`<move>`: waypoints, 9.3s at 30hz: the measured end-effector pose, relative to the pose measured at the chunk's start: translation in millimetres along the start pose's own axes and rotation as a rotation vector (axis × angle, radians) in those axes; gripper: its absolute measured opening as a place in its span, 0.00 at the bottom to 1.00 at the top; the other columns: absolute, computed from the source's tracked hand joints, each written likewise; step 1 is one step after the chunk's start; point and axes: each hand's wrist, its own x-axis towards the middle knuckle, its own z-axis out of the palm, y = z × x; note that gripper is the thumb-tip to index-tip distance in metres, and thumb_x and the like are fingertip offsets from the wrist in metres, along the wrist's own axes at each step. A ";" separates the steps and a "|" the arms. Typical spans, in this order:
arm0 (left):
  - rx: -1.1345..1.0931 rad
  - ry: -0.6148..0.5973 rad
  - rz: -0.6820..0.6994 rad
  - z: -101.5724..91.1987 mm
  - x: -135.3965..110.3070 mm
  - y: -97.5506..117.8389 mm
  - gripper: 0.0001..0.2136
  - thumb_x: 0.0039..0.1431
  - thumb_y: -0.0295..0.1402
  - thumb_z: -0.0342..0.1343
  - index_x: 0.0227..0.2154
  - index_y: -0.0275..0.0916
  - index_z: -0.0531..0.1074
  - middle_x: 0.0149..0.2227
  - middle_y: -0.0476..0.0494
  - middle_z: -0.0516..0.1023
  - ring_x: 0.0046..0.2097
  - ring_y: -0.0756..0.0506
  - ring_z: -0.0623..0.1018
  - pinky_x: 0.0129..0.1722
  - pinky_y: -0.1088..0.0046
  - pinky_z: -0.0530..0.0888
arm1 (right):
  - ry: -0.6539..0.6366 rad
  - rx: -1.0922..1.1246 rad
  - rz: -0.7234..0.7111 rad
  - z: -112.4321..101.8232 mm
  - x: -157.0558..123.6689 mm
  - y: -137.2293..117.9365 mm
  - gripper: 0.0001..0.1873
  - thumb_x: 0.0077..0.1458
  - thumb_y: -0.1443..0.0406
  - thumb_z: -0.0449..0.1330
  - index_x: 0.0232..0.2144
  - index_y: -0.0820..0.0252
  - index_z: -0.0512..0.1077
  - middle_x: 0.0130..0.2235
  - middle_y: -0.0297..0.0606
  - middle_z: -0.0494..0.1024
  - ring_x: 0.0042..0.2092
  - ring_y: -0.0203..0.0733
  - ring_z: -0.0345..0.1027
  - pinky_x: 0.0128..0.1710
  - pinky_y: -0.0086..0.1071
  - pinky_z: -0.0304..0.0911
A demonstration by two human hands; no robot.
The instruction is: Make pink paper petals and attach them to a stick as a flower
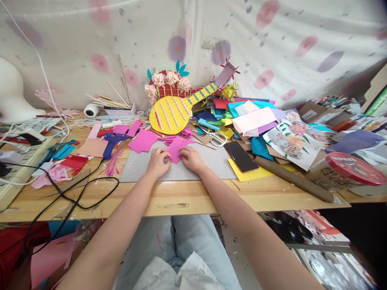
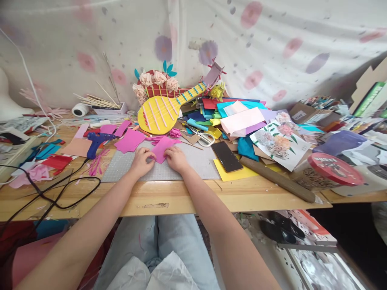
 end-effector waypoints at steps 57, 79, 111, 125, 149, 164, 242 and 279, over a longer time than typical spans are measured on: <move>0.117 -0.046 -0.168 7.7 6.7 3.6 0.07 0.51 0.37 0.55 0.25 0.39 0.73 0.31 0.42 0.73 0.39 0.42 0.68 0.44 0.64 0.65 | 0.033 -0.054 0.408 10.5 6.2 -20.3 0.10 0.53 0.62 0.54 0.25 0.61 0.71 0.36 0.42 0.71 0.41 0.42 0.61 0.45 0.36 0.57; 0.139 -0.079 -0.310 6.9 7.8 22.3 0.07 0.50 0.34 0.54 0.30 0.46 0.76 0.38 0.43 0.69 0.47 0.40 0.66 0.48 0.63 0.63 | 0.001 -0.181 0.414 10.9 6.2 -23.1 0.09 0.53 0.61 0.54 0.30 0.61 0.69 0.38 0.44 0.70 0.42 0.44 0.60 0.44 0.37 0.56; -0.231 -0.192 -0.035 -3.5 41.0 -10.9 0.24 0.42 0.17 0.40 0.40 0.41 0.73 0.45 0.49 0.75 0.42 0.49 0.75 0.46 0.70 0.71 | 0.211 0.264 0.349 6.2 -2.8 -4.0 0.10 0.47 0.69 0.51 0.35 0.60 0.64 0.38 0.39 0.68 0.38 0.37 0.62 0.43 0.33 0.59; 0.141 -0.058 0.116 -31.9 17.0 -15.6 0.12 0.56 0.27 0.45 0.37 0.40 0.73 0.42 0.42 0.76 0.47 0.44 0.72 0.49 0.66 0.66 | 0.305 0.380 0.487 3.9 -1.5 2.5 0.09 0.42 0.69 0.49 0.31 0.59 0.62 0.35 0.36 0.68 0.33 0.35 0.61 0.36 0.31 0.60; -0.061 -0.213 0.090 -10.8 10.6 -4.0 0.16 0.46 0.25 0.54 0.40 0.40 0.70 0.39 0.45 0.77 0.43 0.46 0.74 0.47 0.67 0.66 | -0.006 0.184 0.226 -1.7 -5.9 -17.7 0.14 0.46 0.72 0.51 0.36 0.58 0.69 0.37 0.34 0.75 0.41 0.39 0.61 0.43 0.32 0.58; -0.205 -0.145 -0.120 -0.8 10.7 -11.6 0.09 0.50 0.31 0.54 0.36 0.39 0.71 0.33 0.46 0.77 0.38 0.47 0.75 0.42 0.68 0.70 | -0.007 0.101 0.157 -1.7 -5.5 -21.2 0.13 0.54 0.55 0.55 0.29 0.59 0.71 0.36 0.38 0.74 0.42 0.40 0.61 0.46 0.33 0.56; 0.206 -0.079 -0.151 8.1 9.5 7.5 0.14 0.48 0.25 0.50 0.32 0.48 0.76 0.37 0.43 0.71 0.47 0.39 0.65 0.51 0.56 0.59 | -0.080 -0.014 0.268 9.1 0.1 -21.5 0.10 0.55 0.67 0.52 0.38 0.57 0.70 0.40 0.40 0.70 0.45 0.42 0.60 0.48 0.37 0.54; 0.276 -0.179 0.109 2.2 4.3 29.7 0.18 0.57 0.37 0.46 0.50 0.38 0.67 0.43 0.39 0.74 0.48 0.40 0.69 0.50 0.61 0.62 | 0.429 0.435 0.550 -5.5 -3.5 7.3 0.12 0.41 0.70 0.46 0.32 0.59 0.63 0.32 0.35 0.68 0.31 0.36 0.61 0.35 0.32 0.58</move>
